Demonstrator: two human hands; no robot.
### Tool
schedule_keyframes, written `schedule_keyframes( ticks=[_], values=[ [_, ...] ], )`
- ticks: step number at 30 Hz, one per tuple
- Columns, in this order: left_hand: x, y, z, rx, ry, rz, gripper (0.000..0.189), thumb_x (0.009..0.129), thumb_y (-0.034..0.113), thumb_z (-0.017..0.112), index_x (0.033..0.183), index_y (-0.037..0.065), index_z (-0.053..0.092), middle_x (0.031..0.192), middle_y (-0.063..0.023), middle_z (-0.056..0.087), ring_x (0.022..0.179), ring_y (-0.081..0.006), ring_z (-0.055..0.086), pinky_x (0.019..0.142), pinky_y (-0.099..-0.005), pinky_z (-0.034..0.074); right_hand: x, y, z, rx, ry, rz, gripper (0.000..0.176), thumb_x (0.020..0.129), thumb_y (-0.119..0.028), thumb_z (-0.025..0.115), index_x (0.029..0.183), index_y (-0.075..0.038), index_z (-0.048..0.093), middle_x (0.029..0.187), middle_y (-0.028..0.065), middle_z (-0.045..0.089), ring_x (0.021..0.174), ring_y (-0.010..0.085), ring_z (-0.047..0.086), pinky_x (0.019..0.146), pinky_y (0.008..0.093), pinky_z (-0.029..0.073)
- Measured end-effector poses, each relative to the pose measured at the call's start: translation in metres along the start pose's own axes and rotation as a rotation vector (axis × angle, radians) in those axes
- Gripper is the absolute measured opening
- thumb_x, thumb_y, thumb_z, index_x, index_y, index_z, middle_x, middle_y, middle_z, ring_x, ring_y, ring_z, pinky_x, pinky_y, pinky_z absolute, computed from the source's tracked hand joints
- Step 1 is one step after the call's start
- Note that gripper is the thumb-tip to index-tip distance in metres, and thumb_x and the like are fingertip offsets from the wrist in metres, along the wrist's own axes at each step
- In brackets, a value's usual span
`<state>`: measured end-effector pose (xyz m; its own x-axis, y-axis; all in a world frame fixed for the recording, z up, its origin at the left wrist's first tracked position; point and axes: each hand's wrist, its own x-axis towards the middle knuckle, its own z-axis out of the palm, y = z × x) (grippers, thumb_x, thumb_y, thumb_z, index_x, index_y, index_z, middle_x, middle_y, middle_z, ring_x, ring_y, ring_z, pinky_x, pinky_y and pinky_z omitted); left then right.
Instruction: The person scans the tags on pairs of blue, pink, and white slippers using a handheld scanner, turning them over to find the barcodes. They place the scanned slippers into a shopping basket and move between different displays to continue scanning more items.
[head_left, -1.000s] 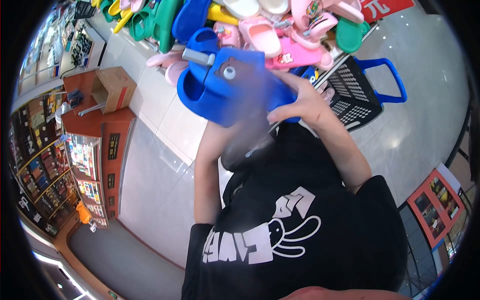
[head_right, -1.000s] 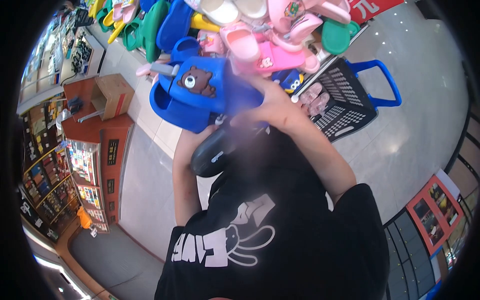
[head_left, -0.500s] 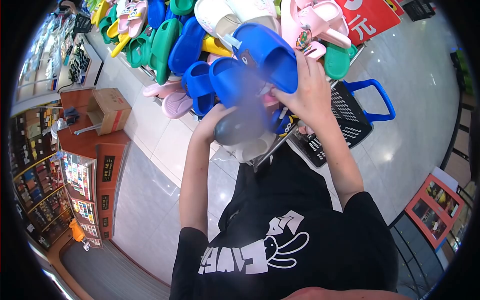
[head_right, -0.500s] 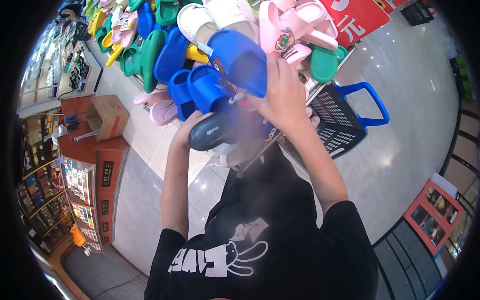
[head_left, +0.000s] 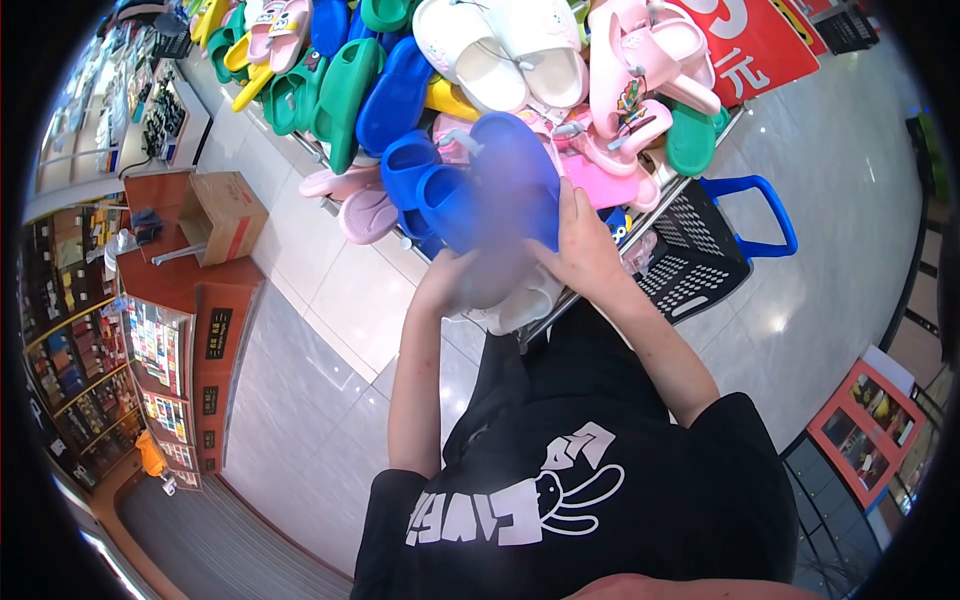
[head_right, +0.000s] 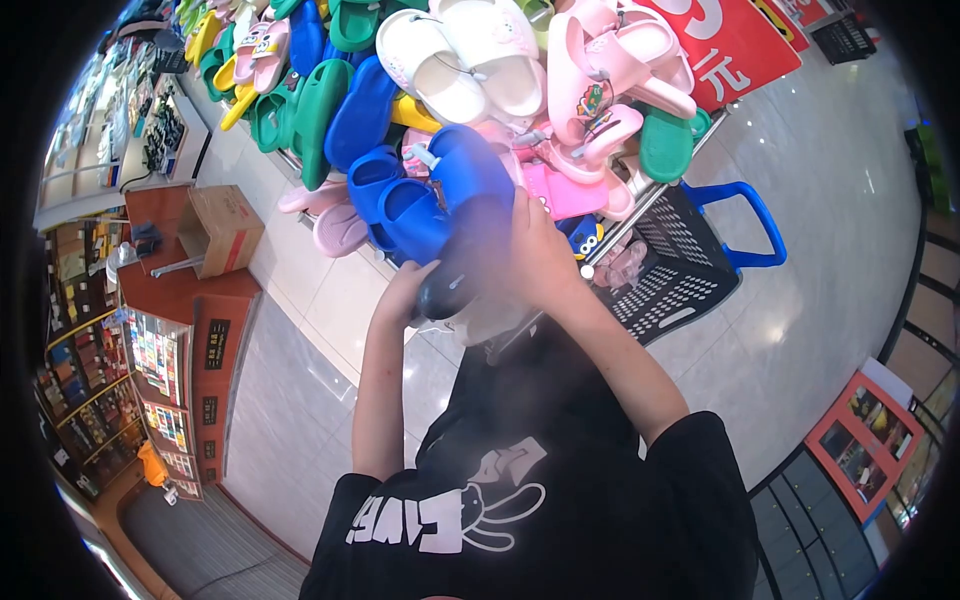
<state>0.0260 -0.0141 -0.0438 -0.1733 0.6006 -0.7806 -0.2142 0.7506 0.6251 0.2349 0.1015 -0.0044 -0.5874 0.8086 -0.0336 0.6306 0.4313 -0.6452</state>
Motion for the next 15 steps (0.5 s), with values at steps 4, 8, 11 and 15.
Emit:
schedule_keyframes(
  ticks=[4,8,11,15],
  values=[
    [-0.022,0.018,0.016,0.038,-0.036,0.090,0.038,0.091,0.027,0.064,0.095,-0.010,0.064,0.069,-0.0091,0.065,0.048,-0.0159,0.060,0.039,-0.0292,0.045,0.012,-0.003,-0.021,0.028,-0.107,-0.001,0.067,0.084,-0.024,0.069,0.135,0.007,0.040,0.109,0.0250,0.056,0.095,0.0410,0.061,0.083,0.0468,0.050],
    [-0.029,-0.002,0.028,0.016,-0.157,0.140,0.038,0.092,0.029,0.063,0.096,-0.009,0.062,0.063,-0.0095,0.062,0.039,-0.0174,0.056,0.031,-0.0279,0.043,0.014,-0.002,-0.022,-0.081,-0.042,-0.145,0.043,0.084,-0.016,0.064,0.121,0.003,0.052,0.094,0.0214,0.062,0.088,0.0390,0.062,0.077,0.0475,0.051],
    [-0.024,-0.024,0.031,-0.101,-0.074,-0.030,0.037,0.093,0.028,0.061,0.102,-0.007,0.061,0.064,-0.0091,0.062,0.040,-0.0161,0.057,0.033,-0.0270,0.044,0.020,-0.003,-0.024,-0.125,-0.132,-0.086,0.035,0.083,-0.014,0.063,0.113,0.003,0.055,0.089,0.0219,0.064,0.087,0.0392,0.064,0.076,0.0473,0.051],
    [-0.007,-0.049,0.016,-0.166,-0.075,0.013,0.038,0.093,0.028,0.061,0.110,-0.006,0.061,0.066,-0.0087,0.062,0.042,-0.0148,0.058,0.034,-0.0265,0.045,0.027,-0.017,-0.028,-0.175,-0.299,0.056,0.029,0.083,-0.015,0.064,0.103,0.005,0.057,0.089,0.0247,0.065,0.085,0.0400,0.066,0.077,0.0478,0.053]
  ],
)
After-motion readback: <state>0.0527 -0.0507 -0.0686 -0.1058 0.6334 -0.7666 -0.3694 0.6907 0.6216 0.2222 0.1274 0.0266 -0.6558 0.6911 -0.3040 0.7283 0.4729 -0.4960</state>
